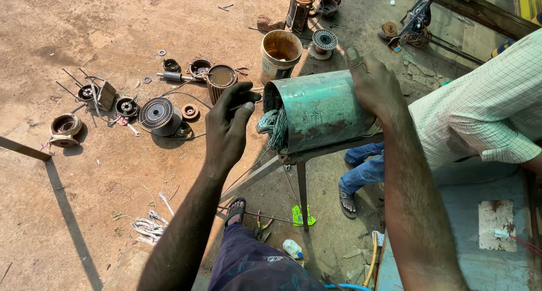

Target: The person uses pliers and a metal rod to cut and pull green insulated wires from a cylindrical metal housing mounted on a stand. The person repeatedly cuts wire bundles and extracts them, handing some to a nearby coworker.

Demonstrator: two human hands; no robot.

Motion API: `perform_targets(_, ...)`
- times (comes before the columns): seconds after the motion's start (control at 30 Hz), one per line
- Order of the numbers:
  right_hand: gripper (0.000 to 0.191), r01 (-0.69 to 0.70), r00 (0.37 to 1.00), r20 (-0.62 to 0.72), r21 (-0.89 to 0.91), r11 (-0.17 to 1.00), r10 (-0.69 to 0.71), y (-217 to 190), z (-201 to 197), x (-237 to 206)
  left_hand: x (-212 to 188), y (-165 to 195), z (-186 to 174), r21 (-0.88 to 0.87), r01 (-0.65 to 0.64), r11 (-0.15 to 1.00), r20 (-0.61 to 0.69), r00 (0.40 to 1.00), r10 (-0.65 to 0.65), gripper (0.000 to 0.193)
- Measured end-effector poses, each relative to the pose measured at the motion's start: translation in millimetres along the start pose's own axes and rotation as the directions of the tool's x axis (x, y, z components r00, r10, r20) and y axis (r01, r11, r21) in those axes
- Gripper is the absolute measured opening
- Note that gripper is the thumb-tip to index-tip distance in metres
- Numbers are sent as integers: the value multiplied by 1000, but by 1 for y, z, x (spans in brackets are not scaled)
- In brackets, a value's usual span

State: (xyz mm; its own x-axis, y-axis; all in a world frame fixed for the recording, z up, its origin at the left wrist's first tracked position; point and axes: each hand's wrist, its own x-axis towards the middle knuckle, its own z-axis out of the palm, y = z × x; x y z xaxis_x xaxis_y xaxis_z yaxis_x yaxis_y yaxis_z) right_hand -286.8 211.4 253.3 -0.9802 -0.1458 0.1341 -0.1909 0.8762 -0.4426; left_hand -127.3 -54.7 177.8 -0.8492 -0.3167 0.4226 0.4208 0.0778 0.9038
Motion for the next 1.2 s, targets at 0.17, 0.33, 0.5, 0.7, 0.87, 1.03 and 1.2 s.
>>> perform_targets(0.17,63,-144,975,168,-8,989,144,-19,7,9,14,24,44,460,172,871,177,944,-280,79)
perform_targets(0.33,53,17,997,72,74,997,-22,-2,13,-3,-10,13,81,593,71,802,67,988,-136,81)
perform_targets(0.5,43,335,941,-129,207,919,-314,28,20,-17,-41,-8,96,624,-170,763,48,983,179,76)
perform_targets(0.7,36,638,760,-496,445,628,-420,71,33,-51,-88,-12,112,601,-463,651,236,882,409,103)
perform_targets(0.87,42,597,801,-462,568,566,-381,80,41,-49,-85,-22,115,645,-487,589,218,856,469,101)
perform_targets(1.03,43,551,794,-559,496,671,-238,63,51,-68,-39,-43,85,556,-543,629,226,828,514,89)
perform_targets(1.2,48,408,817,-554,357,840,-161,46,59,-82,13,-55,50,379,-416,827,308,899,311,75)
